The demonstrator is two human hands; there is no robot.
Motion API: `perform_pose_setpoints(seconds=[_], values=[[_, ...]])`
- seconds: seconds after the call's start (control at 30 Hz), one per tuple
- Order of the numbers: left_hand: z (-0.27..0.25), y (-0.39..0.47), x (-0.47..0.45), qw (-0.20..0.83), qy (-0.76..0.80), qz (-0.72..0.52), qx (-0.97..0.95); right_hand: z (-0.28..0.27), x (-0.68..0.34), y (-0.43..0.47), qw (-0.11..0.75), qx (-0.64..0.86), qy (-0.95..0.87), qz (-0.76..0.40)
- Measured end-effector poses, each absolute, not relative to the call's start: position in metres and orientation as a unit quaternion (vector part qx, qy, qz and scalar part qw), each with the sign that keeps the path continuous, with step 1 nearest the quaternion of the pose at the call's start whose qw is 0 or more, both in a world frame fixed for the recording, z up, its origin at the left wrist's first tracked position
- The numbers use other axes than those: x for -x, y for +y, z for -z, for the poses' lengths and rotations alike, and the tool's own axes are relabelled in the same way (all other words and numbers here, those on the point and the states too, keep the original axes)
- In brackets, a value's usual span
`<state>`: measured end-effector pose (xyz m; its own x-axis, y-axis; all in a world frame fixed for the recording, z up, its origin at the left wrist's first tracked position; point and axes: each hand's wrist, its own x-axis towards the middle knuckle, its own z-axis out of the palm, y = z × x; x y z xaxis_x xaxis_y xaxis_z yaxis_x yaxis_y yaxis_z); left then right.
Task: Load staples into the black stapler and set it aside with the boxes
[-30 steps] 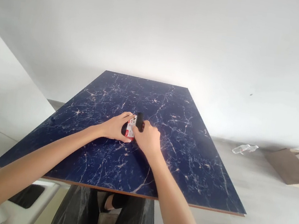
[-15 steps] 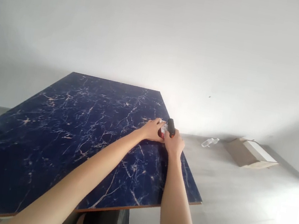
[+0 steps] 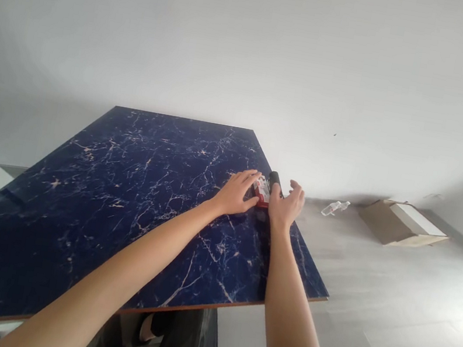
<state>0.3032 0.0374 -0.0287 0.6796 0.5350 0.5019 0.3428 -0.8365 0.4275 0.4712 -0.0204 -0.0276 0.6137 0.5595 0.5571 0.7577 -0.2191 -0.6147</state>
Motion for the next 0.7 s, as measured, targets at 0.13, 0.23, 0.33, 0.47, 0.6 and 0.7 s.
perform_pose_setpoints(seconds=[0.13, 0.23, 0.33, 0.47, 0.6, 0.7], values=[[0.026, 0.016, -0.254, 0.125, 0.222, -0.351, -0.901, 0.024, -0.462, -0.026, 0.482, 0.725, -0.449, 0.201], [0.023, 0.003, -0.206, 0.100, 0.200, -0.352, -0.909, 0.024, -0.457, -0.025, 0.464, 0.713, -0.475, 0.225], [0.020, -0.010, -0.154, 0.085, 0.217, -0.345, -0.909, 0.027, -0.458, -0.021, 0.442, 0.694, -0.518, 0.234], [0.019, -0.024, -0.098, 0.082, 0.275, -0.342, -0.895, 0.029, -0.463, -0.018, 0.447, 0.663, -0.543, 0.256], [0.018, -0.027, -0.081, 0.101, 0.334, -0.346, -0.871, 0.027, -0.468, -0.021, 0.465, 0.660, -0.529, 0.261], [0.020, -0.022, -0.093, 0.109, 0.337, -0.331, -0.875, 0.022, -0.467, -0.027, 0.474, 0.654, -0.535, 0.248]])
